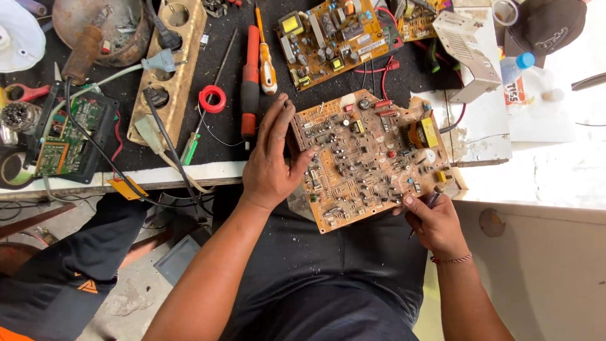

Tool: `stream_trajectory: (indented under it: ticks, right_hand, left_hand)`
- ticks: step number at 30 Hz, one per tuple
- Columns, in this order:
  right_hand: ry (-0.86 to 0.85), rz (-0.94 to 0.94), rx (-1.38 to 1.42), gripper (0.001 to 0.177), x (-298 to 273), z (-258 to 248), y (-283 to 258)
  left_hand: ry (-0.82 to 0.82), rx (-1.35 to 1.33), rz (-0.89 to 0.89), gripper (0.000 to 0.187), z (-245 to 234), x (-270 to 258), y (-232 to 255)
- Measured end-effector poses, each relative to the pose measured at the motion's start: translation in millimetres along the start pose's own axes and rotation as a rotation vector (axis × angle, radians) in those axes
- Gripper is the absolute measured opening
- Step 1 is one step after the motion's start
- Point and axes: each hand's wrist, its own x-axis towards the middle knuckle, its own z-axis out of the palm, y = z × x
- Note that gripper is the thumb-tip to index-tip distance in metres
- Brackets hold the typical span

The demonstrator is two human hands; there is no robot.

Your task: The person holds a soldering iron and solder wire to work on a circuit board resting on their lap. They apply heat and solder to various points on the board, occasionally using a screwdriver to adjust components.

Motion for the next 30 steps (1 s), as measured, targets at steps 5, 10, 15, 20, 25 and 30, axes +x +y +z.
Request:
stream_trajectory:
  ticks: [5, 10, 15, 20, 25, 30]
  right_hand:
    - [-0.027, 0.030, -0.079, 0.021, 10.2, 2.4, -5.4]
    - [0.027, -0.001, -0.079, 0.027, 1.7, 36.1, -25.4]
    - [0.107, 0.009, -0.079, 0.025, -11.1, 45.1, -11.6]
    - [0.163, 0.036, -0.051, 0.024, -23.6, 63.9, 7.3]
    - [0.257, 0.077, -0.059, 0.021, -27.9, 67.5, 22.6]
    - [0.281, 0.135, -0.065, 0.021, -22.6, 62.4, 36.7]
  left_hand:
    - [-0.008, 0.061, -0.032, 0.067, 2.6, 0.0, 4.8]
    - [0.011, 0.046, -0.035, 0.063, -0.2, 2.0, 7.4]
    - [0.020, 0.000, -0.047, 0.064, 0.5, -2.5, -0.8]
    - [0.044, -0.087, -0.092, 0.061, -4.6, -2.9, -2.6]
    - [0.028, -0.099, -0.139, 0.061, -3.6, -1.6, -2.4]
    - [0.015, -0.111, -0.202, 0.059, -7.1, 3.3, -0.2]
